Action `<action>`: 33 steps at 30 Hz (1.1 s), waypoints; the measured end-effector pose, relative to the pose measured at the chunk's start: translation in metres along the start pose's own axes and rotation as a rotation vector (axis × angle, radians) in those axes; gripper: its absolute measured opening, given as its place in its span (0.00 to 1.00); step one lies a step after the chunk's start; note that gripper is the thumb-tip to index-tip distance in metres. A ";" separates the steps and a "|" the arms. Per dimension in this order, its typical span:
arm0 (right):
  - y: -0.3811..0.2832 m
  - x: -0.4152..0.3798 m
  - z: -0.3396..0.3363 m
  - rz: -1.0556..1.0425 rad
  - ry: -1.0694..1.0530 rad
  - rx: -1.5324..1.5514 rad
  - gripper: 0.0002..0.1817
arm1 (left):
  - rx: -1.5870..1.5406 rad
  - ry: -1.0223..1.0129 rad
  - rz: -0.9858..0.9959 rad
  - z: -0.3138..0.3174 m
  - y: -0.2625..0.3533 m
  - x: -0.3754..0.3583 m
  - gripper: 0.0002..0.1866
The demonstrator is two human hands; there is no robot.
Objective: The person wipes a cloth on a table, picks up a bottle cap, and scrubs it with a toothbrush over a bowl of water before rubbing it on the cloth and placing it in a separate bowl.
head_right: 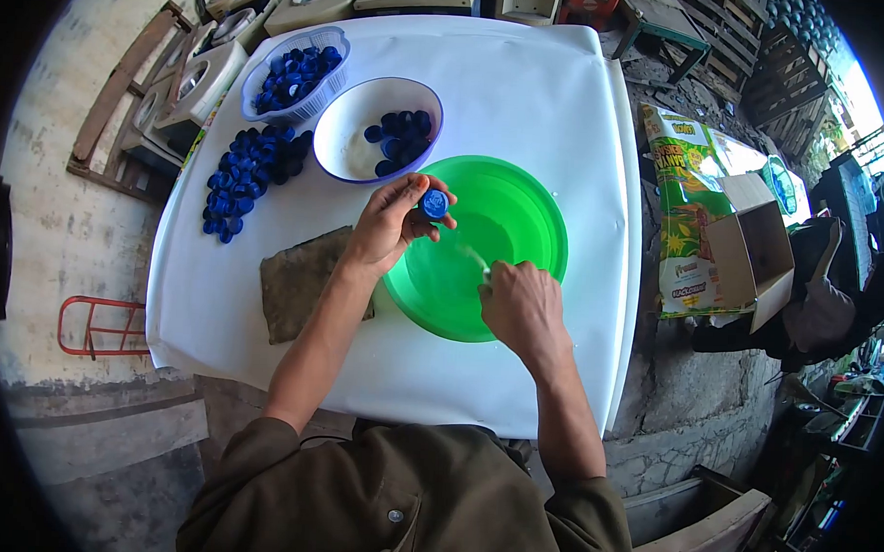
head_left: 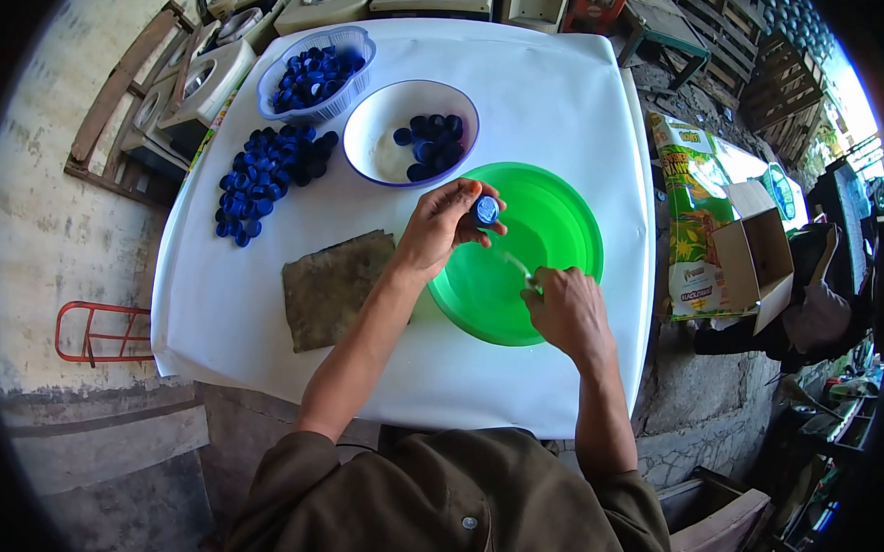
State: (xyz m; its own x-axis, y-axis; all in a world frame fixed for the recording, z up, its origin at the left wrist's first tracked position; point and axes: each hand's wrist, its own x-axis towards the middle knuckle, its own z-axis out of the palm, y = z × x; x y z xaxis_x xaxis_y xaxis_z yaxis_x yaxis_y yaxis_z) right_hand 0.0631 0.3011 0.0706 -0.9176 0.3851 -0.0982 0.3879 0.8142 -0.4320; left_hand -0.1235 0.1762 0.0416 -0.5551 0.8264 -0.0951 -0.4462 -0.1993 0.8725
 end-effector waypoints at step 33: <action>-0.015 -0.012 -0.009 0.026 0.358 0.588 0.09 | -0.356 0.062 0.144 0.028 -0.018 0.000 0.14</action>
State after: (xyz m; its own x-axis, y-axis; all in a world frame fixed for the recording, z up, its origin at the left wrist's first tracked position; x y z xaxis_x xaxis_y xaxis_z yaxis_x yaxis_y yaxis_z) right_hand 0.0688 0.2884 0.0865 -0.7845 0.6033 0.1435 0.2052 0.4708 -0.8580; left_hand -0.0960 0.1943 0.0396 -0.6662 0.7455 -0.0215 -0.5701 -0.4903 0.6593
